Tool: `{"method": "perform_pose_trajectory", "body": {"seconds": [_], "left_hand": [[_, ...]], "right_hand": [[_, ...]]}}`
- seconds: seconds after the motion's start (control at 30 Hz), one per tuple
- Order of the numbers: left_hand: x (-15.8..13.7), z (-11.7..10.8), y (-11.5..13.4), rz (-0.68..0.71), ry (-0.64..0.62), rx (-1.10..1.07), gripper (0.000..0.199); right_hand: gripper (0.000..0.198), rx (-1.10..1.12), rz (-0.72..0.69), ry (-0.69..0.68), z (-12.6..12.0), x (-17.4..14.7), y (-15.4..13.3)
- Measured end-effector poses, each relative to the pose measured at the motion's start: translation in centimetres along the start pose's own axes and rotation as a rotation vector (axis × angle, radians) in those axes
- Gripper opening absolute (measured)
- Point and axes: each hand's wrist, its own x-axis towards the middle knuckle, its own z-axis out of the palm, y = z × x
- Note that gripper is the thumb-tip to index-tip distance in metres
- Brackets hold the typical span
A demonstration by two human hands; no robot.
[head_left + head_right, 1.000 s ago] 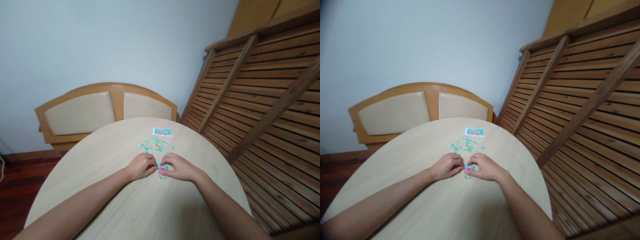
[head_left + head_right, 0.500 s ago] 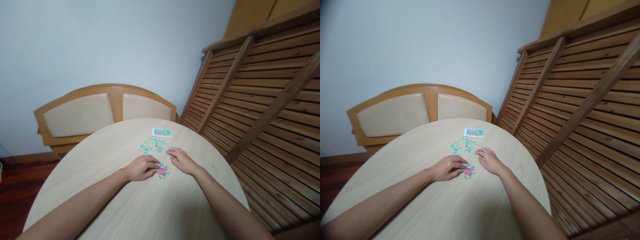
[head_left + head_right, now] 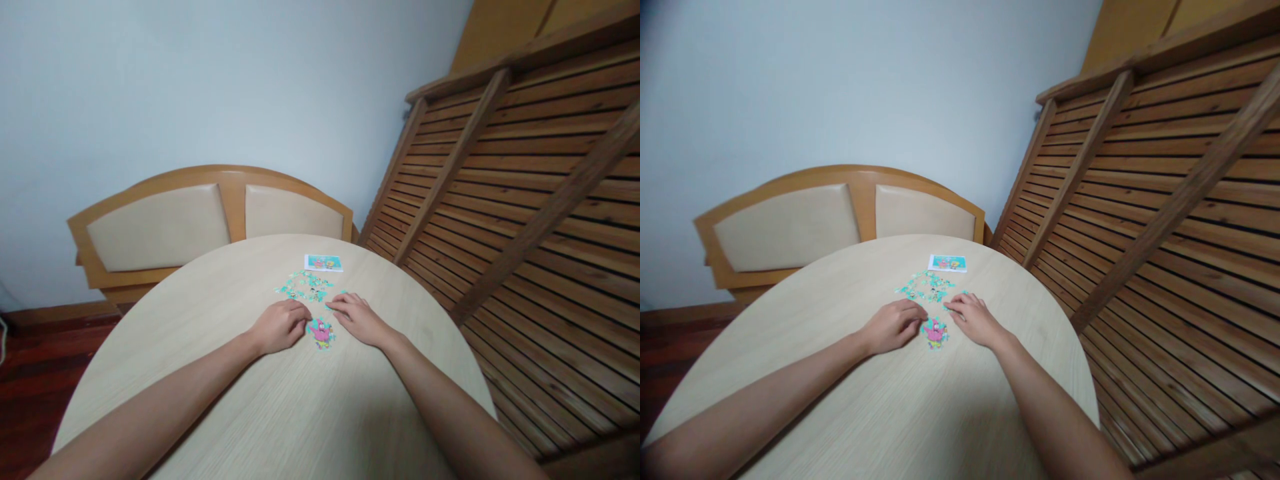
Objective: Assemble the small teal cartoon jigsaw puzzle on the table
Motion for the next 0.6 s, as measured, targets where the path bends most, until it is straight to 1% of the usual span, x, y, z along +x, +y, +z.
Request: {"method": "perform_pose_trajectory", "body": {"seconds": [0.07,0.2,0.3,0.4,0.53,0.6], "left_hand": [[0.0,0.1,-0.2,-0.076,0.028,0.038,0.024],[-0.1,0.4,-1.3,-0.299,0.123,0.113,0.022],[-0.2,0.7,-2.3,-0.391,0.164,0.135,0.025],[-0.4,1.0,-3.0,-0.391,0.161,0.134,0.028],[-0.4,1.4,-3.4,-0.317,0.120,0.120,0.035],[-0.4,1.5,-3.5,-0.297,0.103,0.117,0.036]], "right_hand": [[0.037,-0.017,-0.012,-0.007,-0.1,0.0,-0.1],[0.037,-0.028,-0.049,-0.002,-0.2,0.0,-0.2],[0.034,-0.019,-0.062,0.020,-0.2,0.0,-0.2],[0.033,-0.005,-0.071,0.030,-0.2,0.1,-0.2],[0.033,0.001,-0.060,0.037,-0.3,0.1,-0.5],[0.033,0.001,-0.060,0.035,-0.3,0.1,-0.7]]}}
